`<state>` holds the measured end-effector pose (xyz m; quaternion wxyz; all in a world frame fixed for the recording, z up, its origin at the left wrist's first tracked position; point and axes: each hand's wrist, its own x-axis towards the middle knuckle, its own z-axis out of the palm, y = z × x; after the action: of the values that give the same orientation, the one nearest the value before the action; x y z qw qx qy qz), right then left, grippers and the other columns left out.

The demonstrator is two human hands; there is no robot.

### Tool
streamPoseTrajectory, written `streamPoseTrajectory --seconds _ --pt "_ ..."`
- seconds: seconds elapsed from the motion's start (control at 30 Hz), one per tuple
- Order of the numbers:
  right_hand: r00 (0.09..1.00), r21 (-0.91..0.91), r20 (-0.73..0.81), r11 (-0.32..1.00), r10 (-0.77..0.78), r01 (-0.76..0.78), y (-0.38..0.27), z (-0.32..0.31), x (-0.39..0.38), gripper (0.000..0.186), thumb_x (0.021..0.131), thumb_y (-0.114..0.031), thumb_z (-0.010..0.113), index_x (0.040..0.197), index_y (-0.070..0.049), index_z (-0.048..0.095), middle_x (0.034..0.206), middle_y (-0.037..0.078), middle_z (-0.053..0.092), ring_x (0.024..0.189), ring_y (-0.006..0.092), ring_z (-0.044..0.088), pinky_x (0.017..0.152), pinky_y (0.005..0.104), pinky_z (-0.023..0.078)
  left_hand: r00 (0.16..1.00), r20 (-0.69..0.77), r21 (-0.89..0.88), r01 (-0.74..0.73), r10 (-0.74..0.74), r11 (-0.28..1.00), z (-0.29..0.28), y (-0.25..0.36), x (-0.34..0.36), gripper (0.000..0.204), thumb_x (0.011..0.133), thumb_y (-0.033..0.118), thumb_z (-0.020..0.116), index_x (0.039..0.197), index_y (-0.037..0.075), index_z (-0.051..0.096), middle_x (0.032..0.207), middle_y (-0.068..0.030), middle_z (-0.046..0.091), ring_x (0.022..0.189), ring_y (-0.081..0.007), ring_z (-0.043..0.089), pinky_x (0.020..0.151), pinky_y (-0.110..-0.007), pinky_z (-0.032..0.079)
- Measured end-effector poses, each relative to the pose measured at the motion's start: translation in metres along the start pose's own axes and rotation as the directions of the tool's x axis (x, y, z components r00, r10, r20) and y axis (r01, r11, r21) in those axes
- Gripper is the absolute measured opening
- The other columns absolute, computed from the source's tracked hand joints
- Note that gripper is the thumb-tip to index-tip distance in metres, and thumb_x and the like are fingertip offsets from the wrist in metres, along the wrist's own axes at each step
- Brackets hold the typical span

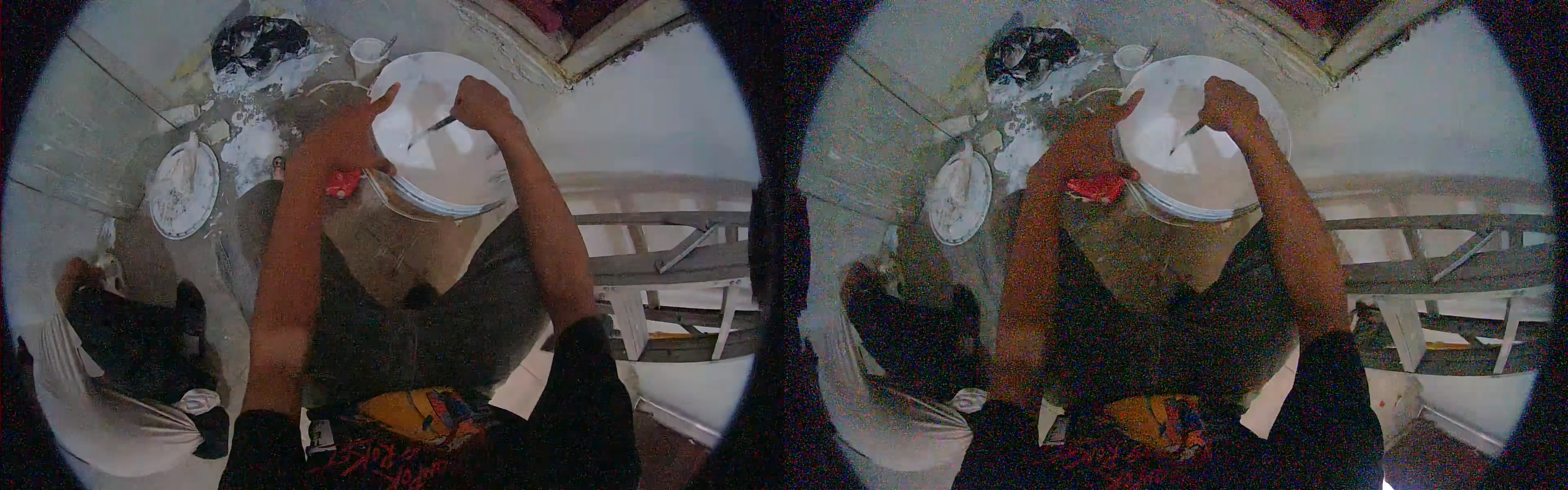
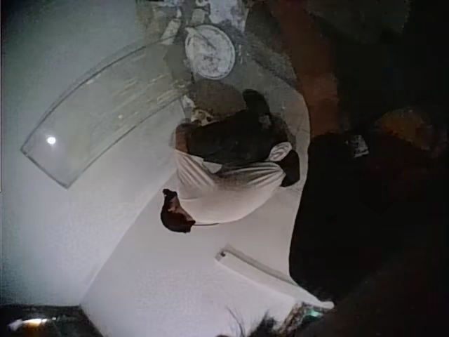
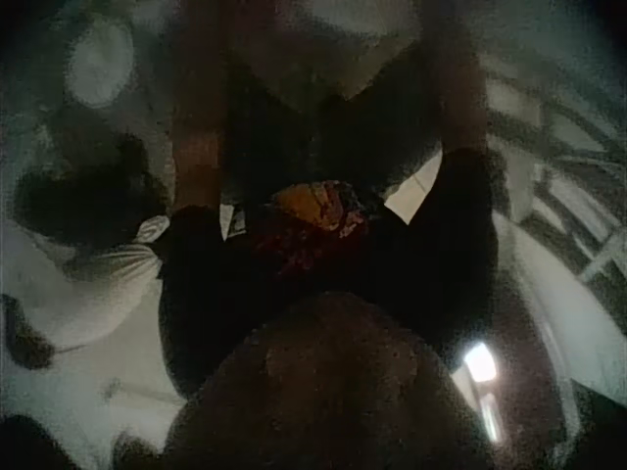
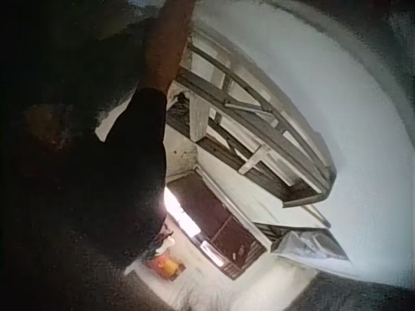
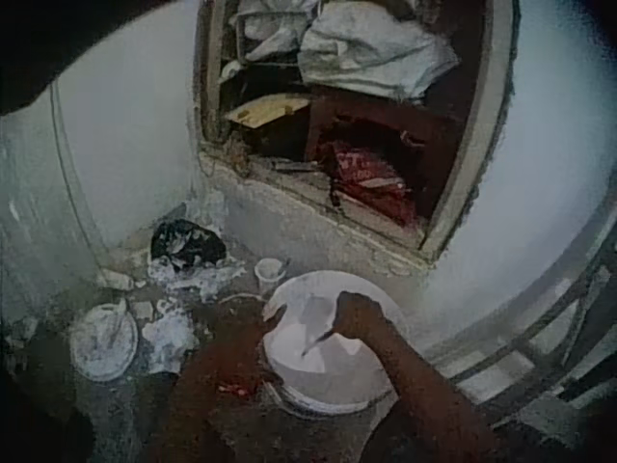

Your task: Mixing white paint in a large bucket using a brush while assisting with indoor wall repairs.

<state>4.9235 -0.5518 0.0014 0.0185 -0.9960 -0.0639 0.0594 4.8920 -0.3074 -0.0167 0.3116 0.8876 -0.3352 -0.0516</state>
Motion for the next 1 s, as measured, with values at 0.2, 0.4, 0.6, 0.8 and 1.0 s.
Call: streamPoseTrajectory --seconds 0.2,0.4,0.6,0.8,1.0 --pt "0.997 -0.173 0.045 0.983 0.069 -0.06 -0.007 -0.007 -0.005 0.034 0.067 -0.019 0.063 0.094 0.0 0.056 0.092 0.018 0.062 0.085 0.0309 0.062 0.074 0.0438 0.049 1.0 0.028 -0.004 0.008 -0.008 1.0 -0.001 -0.002 0.0 0.126 0.04 0.035 0.088 0.142 0.024 0.015 0.123 -0.0305 0.043 0.118 -0.043 0.041 0.099 -0.045 0.037" --pt "0.907 0.075 0.379 0.983 -0.182 0.166 -0.005 -0.008 0.005 0.023 0.061 -0.02 0.067 0.066 0.001 0.063 0.069 0.018 0.063 0.063 0.0293 0.06 0.062 0.0405 0.048 1.0 -0.001 0.023 -0.023 0.023 0.999 0.002 -0.01 0.0 0.126 0.041 0.037 0.088 0.142 0.026 0.013 0.125 -0.0302 0.042 0.118 -0.0442 0.041 0.1 -0.045 0.036" --pt "0.997 0.137 0.04 0.988 -0.072 0.066 0.013 0.012 0.01 0.026 0.062 -0.026 0.07 0.07 -0.002 0.067 0.072 0.017 0.064 0.067 0.0298 0.062 0.065 0.0388 0.049 1.0 -0.01 0.081 0.013 -0.012 0.997 -0.003 0.001 0.003 0.119 0.047 0.037 0.085 0.142 0.021 0.016 0.123 -0.0271 0.046 0.115 -0.042 0.045 0.098 -0.044 0.038" --pt "0.999 0.021 -0.03 0.999 0.027 -0.026 -0.011 0.007 0.001 0.04 0.073 -0.039 0.063 0.092 -0.004 0.063 0.087 0.018 0.064 0.083 0.0352 0.062 0.074 0.0429 0.05 0.997 -0.06 0.059 0.05 -0.046 0.997 -0.001 -0.016 0.003 0.101 0.057 0.042 0.08 0.139 0.015 0.027 0.133 -0.0172 0.042 0.122 -0.0349 0.04 0.104 -0.043 0.03" --pt "0.977 -0.027 -0.194 0.996 -0.092 0.089 -0.036 0.0 0.006 0.038 0.074 -0.04 0.061 0.08 -0.003 0.064 0.082 0.016 0.064 0.08 0.0317 0.063 0.073 0.0425 0.05 0.989 -0.097 0.13 0.124 -0.112 0.984 0.008 -0.008 0.007 0.079 0.072 0.043 0.069 0.137 0.017 0.032 0.133 -0.0164 0.042 0.121 -0.0361 0.04 0.103 -0.047 0.029"
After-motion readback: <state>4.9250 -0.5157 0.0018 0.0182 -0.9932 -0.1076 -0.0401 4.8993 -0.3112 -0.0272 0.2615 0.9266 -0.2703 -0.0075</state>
